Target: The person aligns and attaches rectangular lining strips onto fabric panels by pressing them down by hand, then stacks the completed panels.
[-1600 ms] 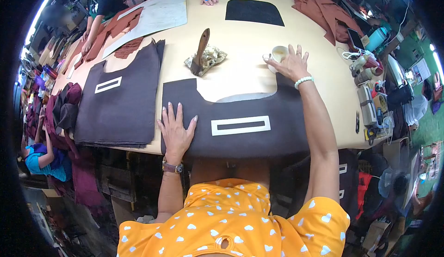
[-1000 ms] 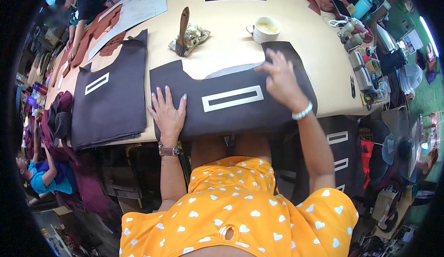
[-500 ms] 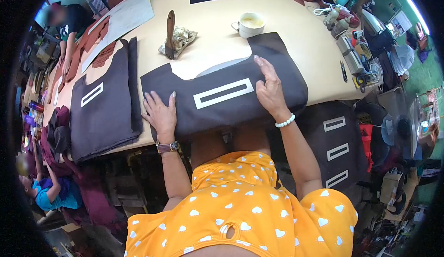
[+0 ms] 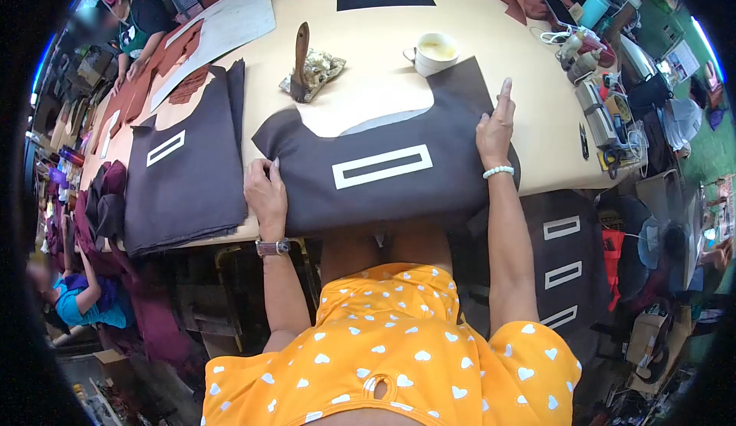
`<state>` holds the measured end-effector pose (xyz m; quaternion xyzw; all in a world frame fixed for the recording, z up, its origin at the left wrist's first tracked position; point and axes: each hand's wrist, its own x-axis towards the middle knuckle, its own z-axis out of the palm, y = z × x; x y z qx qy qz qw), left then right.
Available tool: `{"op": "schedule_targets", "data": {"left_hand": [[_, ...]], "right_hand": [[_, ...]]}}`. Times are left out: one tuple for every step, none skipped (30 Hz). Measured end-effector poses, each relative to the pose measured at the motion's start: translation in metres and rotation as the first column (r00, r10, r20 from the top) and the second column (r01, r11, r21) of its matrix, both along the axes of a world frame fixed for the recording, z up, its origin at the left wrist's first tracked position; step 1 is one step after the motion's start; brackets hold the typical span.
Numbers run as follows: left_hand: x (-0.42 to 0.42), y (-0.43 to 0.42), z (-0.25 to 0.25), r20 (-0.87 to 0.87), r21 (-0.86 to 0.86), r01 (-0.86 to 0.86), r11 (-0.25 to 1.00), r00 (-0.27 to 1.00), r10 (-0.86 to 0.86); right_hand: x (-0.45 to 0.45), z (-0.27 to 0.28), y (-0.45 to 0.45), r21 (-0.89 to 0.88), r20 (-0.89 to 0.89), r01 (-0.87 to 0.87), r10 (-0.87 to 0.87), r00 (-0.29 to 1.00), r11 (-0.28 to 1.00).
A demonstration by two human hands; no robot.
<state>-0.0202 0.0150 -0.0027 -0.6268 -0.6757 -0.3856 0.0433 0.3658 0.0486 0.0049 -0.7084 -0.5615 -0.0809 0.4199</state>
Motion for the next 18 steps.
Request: {"op": "schedule_targets", "data": {"left_hand": [[0.001, 0.002, 0.004, 0.011, 0.021, -0.006, 1.000, 1.000, 0.006], [0.002, 0.006, 0.009, 0.022, 0.043, -0.012, 0.999, 1.000, 0.011], [0.003, 0.009, 0.013, 0.004, 0.067, -0.012, 0.998, 1.000, 0.012], [0.005, 0.012, 0.016, -0.014, 0.091, -0.013, 0.996, 1.000, 0.014], [0.006, 0.015, 0.017, -0.031, 0.115, -0.013, 0.993, 0.999, 0.016], [0.006, 0.018, 0.015, -0.040, 0.082, -0.013, 0.997, 0.999, 0.017], [0.006, 0.020, 0.011, -0.050, 0.048, -0.015, 0.999, 0.999, 0.017], [0.006, 0.020, 0.008, -0.059, 0.011, -0.016, 1.000, 0.998, 0.017], [0.006, 0.019, 0.006, -0.100, -0.001, -0.018, 1.000, 0.995, 0.018], [0.006, 0.018, 0.005, -0.140, -0.012, -0.021, 1.000, 0.990, 0.019], [0.006, 0.017, 0.004, -0.180, -0.023, -0.024, 0.999, 0.984, 0.020], [0.006, 0.016, 0.002, -0.178, -0.033, -0.033, 0.999, 0.984, 0.027], [0.006, 0.017, 0.001, -0.176, -0.041, -0.041, 0.998, 0.984, 0.033], [0.007, 0.017, 0.000, -0.174, -0.046, -0.049, 0.998, 0.984, 0.040], [0.007, 0.017, 0.000, -0.179, -0.041, -0.048, 0.998, 0.983, 0.040], [0.007, 0.017, 0.001, -0.183, -0.035, -0.046, 0.998, 0.982, 0.039], [0.008, 0.017, 0.002, -0.187, -0.029, -0.043, 0.999, 0.982, 0.037], [0.008, 0.017, 0.002, -0.184, -0.038, -0.045, 0.998, 0.982, 0.037]], "right_hand": [[0.001, 0.001, 0.003, 0.034, -0.003, -0.007, 0.007, 1.000, 0.999], [0.003, 0.004, 0.006, 0.070, -0.004, -0.014, 0.014, 1.000, 0.997], [0.004, 0.009, 0.008, 0.105, -0.006, -0.020, 0.020, 1.000, 0.994], [0.002, 0.014, 0.011, 0.115, -0.012, -0.020, 0.022, 1.000, 0.993], [0.004, 0.014, 0.015, 0.107, -0.009, -0.030, 0.032, 0.999, 0.994], [0.005, 0.014, 0.020, 0.098, -0.006, -0.041, 0.042, 0.999, 0.994], [0.007, 0.012, 0.022, 0.086, -0.004, -0.052, 0.052, 0.999, 0.995], [0.007, 0.008, 0.024, 0.048, -0.047, -0.070, 0.072, 0.996, 0.996], [0.005, 0.007, 0.024, 0.050, -0.034, -0.045, 0.047, 0.998, 0.998], [0.004, 0.006, 0.023, 0.054, -0.020, -0.020, 0.021, 1.000, 0.998], [0.002, 0.005, 0.023, 0.059, -0.005, 0.004, -0.004, 1.000, 0.998], [0.002, 0.006, 0.023, 0.191, 0.015, -0.013, 0.010, 1.000, 0.981], [-0.004, 0.015, 0.017, 0.210, 0.021, -0.022, 0.018, 1.000, 0.978], [-0.014, 0.026, 0.008, 0.230, 0.027, -0.031, 0.025, 0.999, 0.973], [-0.025, 0.034, -0.003, 0.248, 0.034, -0.038, 0.030, 0.999, 0.968], [-0.035, 0.037, -0.015, 0.218, 0.007, -0.101, 0.102, 0.995, 0.971], [-0.049, 0.043, -0.029, 0.058, -0.151, -0.224, 0.230, 0.961, 0.973], [-0.063, 0.038, -0.038, 0.141, -0.275, -0.380, 0.405, 0.872, 0.914]]}}
